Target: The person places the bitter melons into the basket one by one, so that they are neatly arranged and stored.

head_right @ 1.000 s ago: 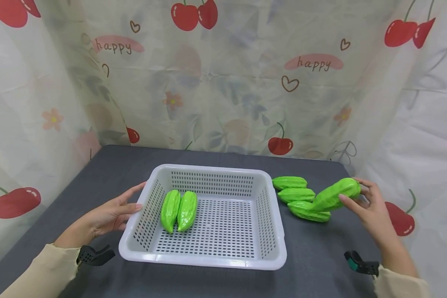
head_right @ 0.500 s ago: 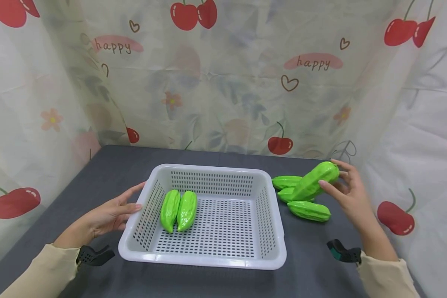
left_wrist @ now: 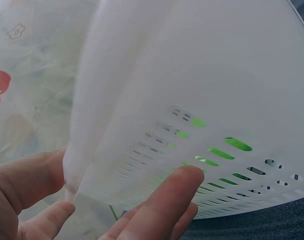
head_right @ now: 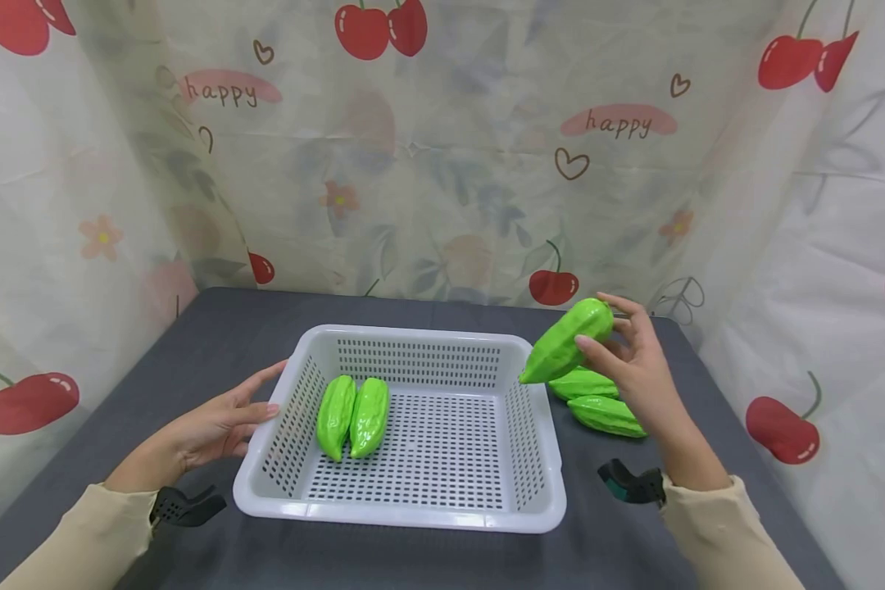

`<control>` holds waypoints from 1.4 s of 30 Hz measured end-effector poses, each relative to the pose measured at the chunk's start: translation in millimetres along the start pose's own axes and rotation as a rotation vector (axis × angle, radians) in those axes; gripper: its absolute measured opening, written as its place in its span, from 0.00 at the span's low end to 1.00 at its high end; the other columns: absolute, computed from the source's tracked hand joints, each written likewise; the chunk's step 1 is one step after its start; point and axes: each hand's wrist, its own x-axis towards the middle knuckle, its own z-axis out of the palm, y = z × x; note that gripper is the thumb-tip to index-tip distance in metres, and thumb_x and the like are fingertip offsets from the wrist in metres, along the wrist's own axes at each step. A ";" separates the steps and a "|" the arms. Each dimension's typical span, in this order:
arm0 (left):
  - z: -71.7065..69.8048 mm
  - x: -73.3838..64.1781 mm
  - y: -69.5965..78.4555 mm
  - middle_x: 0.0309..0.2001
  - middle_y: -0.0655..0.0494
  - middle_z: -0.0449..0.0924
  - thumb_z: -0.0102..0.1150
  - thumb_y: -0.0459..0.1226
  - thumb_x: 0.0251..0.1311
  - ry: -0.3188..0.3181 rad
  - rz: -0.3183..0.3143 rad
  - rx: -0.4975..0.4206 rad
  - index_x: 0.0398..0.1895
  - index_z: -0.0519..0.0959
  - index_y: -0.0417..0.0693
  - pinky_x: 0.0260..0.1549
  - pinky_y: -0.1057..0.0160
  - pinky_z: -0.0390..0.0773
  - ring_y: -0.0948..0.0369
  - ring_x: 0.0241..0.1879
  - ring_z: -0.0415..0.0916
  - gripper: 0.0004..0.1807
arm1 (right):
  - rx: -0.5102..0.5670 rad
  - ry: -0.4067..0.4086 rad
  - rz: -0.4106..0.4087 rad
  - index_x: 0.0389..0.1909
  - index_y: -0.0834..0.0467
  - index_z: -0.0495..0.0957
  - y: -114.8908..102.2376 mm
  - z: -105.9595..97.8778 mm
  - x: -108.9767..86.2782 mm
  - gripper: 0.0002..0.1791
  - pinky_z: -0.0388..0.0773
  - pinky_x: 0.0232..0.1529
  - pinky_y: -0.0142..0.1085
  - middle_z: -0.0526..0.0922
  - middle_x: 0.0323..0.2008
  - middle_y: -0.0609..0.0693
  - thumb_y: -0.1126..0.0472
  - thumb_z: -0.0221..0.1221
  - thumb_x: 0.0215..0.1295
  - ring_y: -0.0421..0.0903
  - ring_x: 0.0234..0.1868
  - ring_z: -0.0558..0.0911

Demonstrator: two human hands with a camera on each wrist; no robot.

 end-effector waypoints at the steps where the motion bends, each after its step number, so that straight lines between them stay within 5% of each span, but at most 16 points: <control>1: 0.1 -0.2 0.1 0.67 0.32 0.62 0.55 0.36 0.68 0.002 -0.001 0.002 0.77 0.34 0.69 0.44 0.37 0.79 0.42 0.53 0.79 0.47 | 0.020 -0.011 0.005 0.70 0.46 0.56 -1.8 4.4 2.0 0.32 0.82 0.39 0.27 0.68 0.53 0.46 0.67 0.55 0.69 0.32 0.49 0.79; 8: 0.4 -1.1 0.5 0.67 0.32 0.62 0.55 0.37 0.68 0.008 -0.006 0.004 0.77 0.34 0.69 0.44 0.37 0.79 0.43 0.53 0.79 0.47 | 0.129 -0.096 0.040 0.70 0.47 0.56 -12.8 34.8 17.0 0.31 0.84 0.41 0.33 0.68 0.55 0.49 0.65 0.55 0.70 0.38 0.51 0.79; 21: -0.3 -0.7 0.2 0.66 0.34 0.64 0.55 0.37 0.68 0.006 -0.003 0.002 0.77 0.34 0.69 0.44 0.37 0.79 0.42 0.52 0.79 0.47 | 0.084 -0.265 0.196 0.68 0.50 0.56 -16.4 90.4 40.7 0.31 0.83 0.44 0.50 0.67 0.58 0.63 0.60 0.58 0.68 0.46 0.50 0.81; 42: -0.9 1.7 -0.5 0.66 0.35 0.65 0.54 0.35 0.68 0.010 -0.016 -0.009 0.77 0.36 0.71 0.45 0.37 0.79 0.42 0.52 0.80 0.47 | 0.073 -0.395 0.444 0.66 0.51 0.62 9.7 154.5 59.1 0.32 0.83 0.44 0.51 0.76 0.53 0.64 0.60 0.63 0.64 0.51 0.46 0.84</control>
